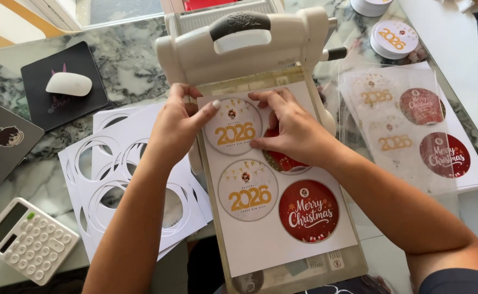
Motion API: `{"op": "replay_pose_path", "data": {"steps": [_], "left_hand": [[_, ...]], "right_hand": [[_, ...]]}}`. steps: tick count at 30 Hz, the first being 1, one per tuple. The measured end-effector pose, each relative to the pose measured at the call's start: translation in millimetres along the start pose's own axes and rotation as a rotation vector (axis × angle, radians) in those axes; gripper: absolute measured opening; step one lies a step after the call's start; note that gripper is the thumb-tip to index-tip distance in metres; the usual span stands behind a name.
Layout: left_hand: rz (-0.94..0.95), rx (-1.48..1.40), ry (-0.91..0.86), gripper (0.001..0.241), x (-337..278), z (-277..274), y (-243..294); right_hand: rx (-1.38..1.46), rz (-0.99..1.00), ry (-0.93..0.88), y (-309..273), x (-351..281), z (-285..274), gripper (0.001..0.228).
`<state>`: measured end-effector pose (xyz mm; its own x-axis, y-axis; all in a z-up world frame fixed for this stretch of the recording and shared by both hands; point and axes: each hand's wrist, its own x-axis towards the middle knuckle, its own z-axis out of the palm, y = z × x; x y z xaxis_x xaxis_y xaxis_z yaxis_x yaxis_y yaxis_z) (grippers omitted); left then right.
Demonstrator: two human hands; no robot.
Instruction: The person places printed paper sheets with circular designs into a die-cutting machine. They align the paper with a circular metal die, close the machine, and crank the handle to cut the shapes. Finally, they remove the cut paper circles from the sheet.
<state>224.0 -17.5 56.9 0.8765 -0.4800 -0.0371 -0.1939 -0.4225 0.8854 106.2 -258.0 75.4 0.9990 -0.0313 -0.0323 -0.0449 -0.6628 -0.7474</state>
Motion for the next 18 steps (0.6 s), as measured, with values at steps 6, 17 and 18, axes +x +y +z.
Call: {"op": "replay_pose_path", "data": {"steps": [6, 17, 18], "left_hand": [[0.071, -0.534, -0.121, 0.065, -18.0, 10.1, -18.8], [-0.157, -0.088, -0.009, 0.056, -104.5, 17.3, 10.7], [-0.245, 0.029, -0.060, 0.049, -112.3, 18.6, 17.1]], "right_hand": [[0.196, -0.038, 0.031, 21.6, 7.5, 6.2, 0.052], [0.566, 0.066, -0.202, 12.3, -67.8, 1.9, 0.016], [0.461, 0.133, -0.212, 12.5, -74.6, 7.9, 0.017]]}}
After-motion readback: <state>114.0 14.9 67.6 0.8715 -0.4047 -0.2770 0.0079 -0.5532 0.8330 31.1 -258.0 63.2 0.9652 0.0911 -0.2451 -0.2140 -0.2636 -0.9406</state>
